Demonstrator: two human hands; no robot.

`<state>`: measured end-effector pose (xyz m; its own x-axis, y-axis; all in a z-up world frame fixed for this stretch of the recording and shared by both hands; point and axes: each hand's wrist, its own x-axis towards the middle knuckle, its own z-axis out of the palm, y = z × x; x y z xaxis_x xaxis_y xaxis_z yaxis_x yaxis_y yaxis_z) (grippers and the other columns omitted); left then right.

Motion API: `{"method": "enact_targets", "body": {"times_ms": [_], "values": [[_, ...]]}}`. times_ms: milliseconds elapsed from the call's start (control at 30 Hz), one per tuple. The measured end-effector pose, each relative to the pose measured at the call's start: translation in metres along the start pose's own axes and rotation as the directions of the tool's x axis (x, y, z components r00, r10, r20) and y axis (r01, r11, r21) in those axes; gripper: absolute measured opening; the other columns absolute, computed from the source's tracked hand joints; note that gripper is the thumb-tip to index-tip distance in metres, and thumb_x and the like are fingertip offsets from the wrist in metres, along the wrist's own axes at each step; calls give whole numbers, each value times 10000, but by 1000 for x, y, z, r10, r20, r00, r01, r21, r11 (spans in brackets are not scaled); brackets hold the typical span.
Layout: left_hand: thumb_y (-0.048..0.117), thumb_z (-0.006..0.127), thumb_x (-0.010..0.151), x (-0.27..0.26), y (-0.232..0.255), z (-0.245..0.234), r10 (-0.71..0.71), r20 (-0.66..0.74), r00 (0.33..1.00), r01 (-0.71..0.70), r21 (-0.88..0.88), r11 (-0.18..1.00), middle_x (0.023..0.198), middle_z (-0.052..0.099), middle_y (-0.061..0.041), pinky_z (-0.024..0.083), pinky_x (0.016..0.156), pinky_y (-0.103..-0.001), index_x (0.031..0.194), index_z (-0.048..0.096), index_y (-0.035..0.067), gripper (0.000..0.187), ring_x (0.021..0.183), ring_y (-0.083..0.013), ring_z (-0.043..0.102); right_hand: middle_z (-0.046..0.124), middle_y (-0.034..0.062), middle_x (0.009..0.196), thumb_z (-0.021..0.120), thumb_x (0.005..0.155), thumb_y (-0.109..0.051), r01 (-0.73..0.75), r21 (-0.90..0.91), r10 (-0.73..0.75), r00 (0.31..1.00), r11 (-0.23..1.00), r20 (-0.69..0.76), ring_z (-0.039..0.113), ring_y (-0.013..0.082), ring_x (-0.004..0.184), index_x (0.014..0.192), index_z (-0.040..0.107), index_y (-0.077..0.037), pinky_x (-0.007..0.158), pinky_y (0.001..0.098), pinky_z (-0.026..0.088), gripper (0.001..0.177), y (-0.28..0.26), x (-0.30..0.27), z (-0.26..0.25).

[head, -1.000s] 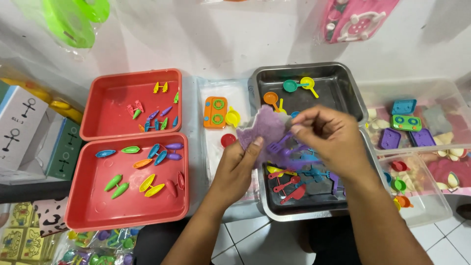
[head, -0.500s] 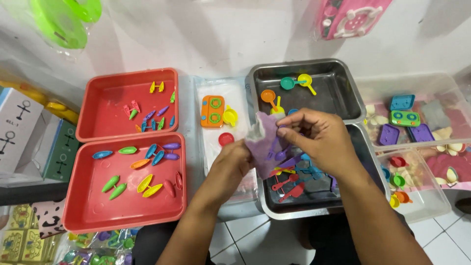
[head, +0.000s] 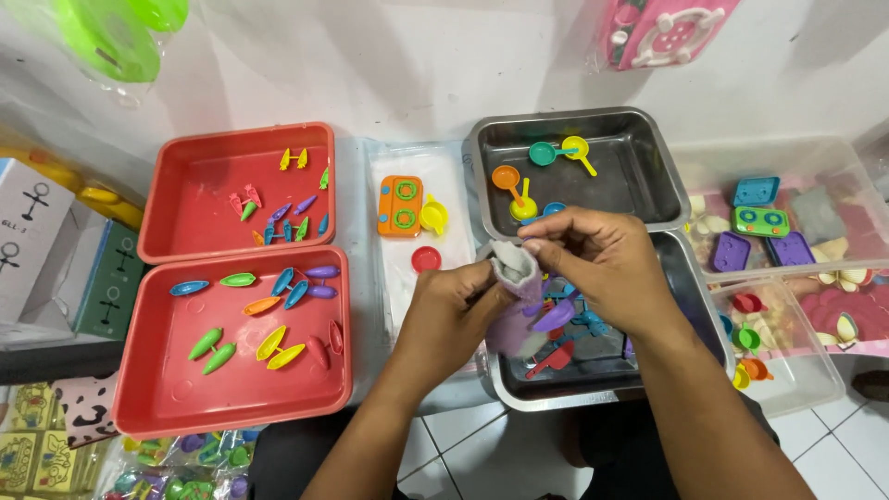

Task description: Cleaning small plastic toy parts with a cloth and sorting them into trays and plastic bags.

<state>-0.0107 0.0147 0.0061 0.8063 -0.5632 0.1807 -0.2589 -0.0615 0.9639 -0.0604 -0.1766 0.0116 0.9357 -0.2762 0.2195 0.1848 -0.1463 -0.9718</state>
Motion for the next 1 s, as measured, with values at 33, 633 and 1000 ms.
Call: {"method": "enact_targets", "body": {"times_ms": [33,633,1000], "values": [[172,766,922,0,3,1,-2,-2,1000,2,-1,1000,476,628,-19,419,483,-244,674,711,92,266,549,-39,467,697,112,706,756,863,61,-2,0,2,1000,1000,2,613,104,660,990,756,73,617,268,560,127,-5,0,0],[139,618,1024,7,11,2,30,-199,980,-72,-207,976,518,544,-17,420,528,-234,728,673,84,306,586,-57,443,703,105,666,775,848,-4,-77,-150,93,990,986,104,610,146,647,932,774,42,620,313,534,95,5,3,-11],[137,518,972,16,-30,-4,-444,-95,891,192,-808,557,897,726,-79,563,778,-344,1094,703,95,226,821,-203,697,560,41,593,712,931,-40,-14,188,27,997,982,-69,567,94,586,914,698,37,598,234,501,80,2,8,-13]]}}
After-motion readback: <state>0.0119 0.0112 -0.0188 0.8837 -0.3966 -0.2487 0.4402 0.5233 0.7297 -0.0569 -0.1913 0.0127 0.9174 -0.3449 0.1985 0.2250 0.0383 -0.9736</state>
